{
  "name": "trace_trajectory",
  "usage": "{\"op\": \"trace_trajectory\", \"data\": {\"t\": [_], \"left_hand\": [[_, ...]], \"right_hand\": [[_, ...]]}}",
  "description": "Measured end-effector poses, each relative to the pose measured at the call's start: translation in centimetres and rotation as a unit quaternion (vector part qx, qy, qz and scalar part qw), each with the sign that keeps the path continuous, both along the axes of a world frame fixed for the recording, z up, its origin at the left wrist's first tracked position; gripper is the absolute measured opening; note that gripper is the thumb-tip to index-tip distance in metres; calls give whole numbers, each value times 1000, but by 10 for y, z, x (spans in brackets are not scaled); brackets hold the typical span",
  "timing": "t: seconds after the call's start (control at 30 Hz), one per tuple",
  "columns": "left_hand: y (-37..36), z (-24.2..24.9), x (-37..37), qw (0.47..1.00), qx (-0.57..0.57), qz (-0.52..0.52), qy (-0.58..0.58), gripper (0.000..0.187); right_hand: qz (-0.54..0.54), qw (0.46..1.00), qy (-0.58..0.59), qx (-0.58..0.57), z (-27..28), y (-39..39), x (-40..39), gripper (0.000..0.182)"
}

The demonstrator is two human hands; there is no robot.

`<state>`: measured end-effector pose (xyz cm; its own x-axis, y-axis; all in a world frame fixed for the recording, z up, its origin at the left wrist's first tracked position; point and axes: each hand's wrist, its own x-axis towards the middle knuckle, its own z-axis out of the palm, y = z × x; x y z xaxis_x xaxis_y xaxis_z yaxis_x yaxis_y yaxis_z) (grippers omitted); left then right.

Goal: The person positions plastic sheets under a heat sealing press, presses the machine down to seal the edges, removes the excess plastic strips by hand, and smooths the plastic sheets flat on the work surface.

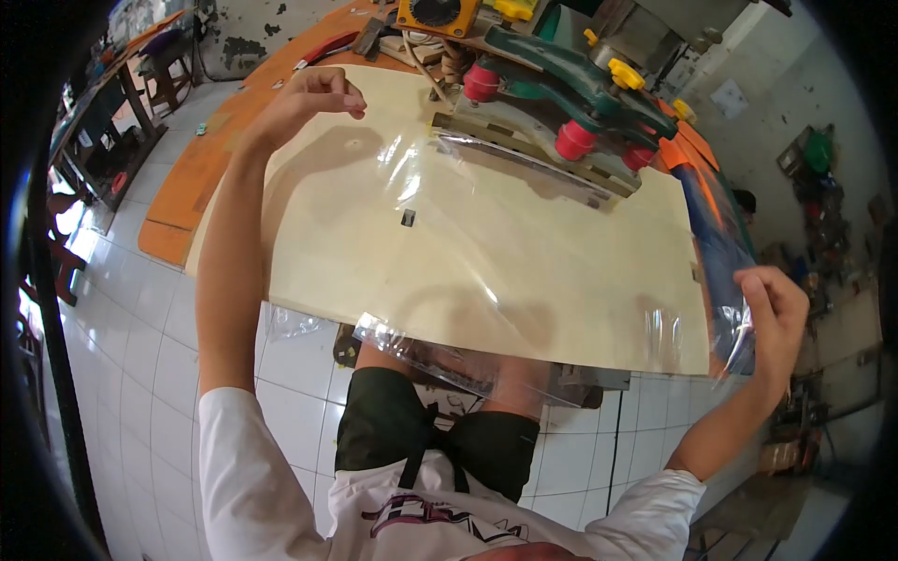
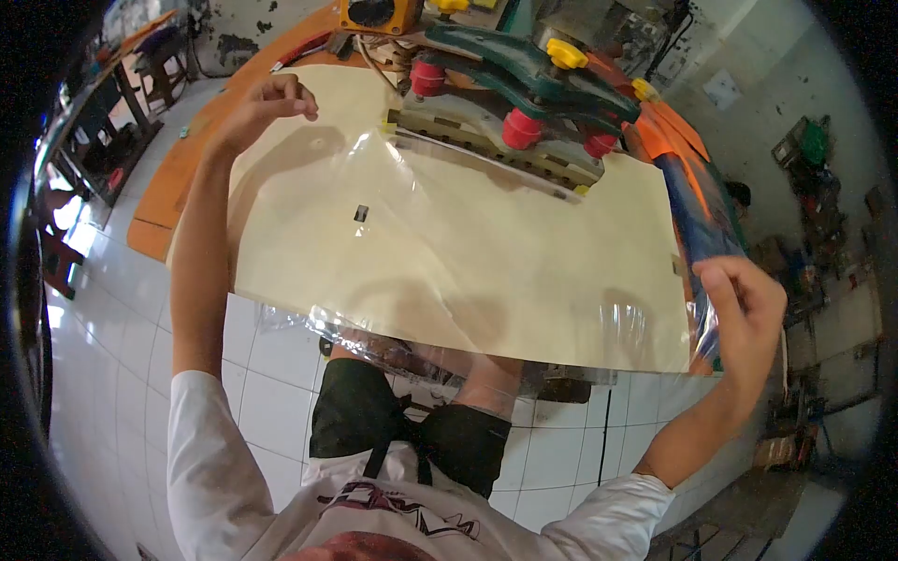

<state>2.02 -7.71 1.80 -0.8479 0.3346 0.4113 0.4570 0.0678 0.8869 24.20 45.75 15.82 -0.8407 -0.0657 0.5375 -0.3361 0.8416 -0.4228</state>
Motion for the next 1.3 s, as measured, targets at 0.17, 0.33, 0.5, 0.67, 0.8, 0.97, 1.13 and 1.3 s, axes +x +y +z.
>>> {"op": "trace_trajectory", "data": {"t": [0.17,0.33,0.5,0.67,0.8,0.97,1.13,1.3], "left_hand": [[5,10,7,989,60,-130,-45,22],[31,18,27,994,2,-102,-35,21],[42,22,35,992,2,-124,2,22],[48,25,42,981,21,-178,76,23],[46,29,47,979,37,-182,80,22],[27,30,40,975,89,-174,103,21],[30,43,40,989,-15,-115,94,13],[79,82,71,962,-184,37,197,41]], "right_hand": [[52,960,-275,-19,-25,73,-72,26],[-21,944,-230,238,-62,68,-103,30],[283,938,-111,167,-64,-59,-93,45],[315,939,22,136,-85,-152,-112,54],[285,955,-63,56,-89,-191,-130,40],[274,950,-146,-39,-89,-181,-148,16],[311,928,-165,-124,-59,-164,-138,10],[351,926,-83,-112,-19,-155,-138,10]]}}
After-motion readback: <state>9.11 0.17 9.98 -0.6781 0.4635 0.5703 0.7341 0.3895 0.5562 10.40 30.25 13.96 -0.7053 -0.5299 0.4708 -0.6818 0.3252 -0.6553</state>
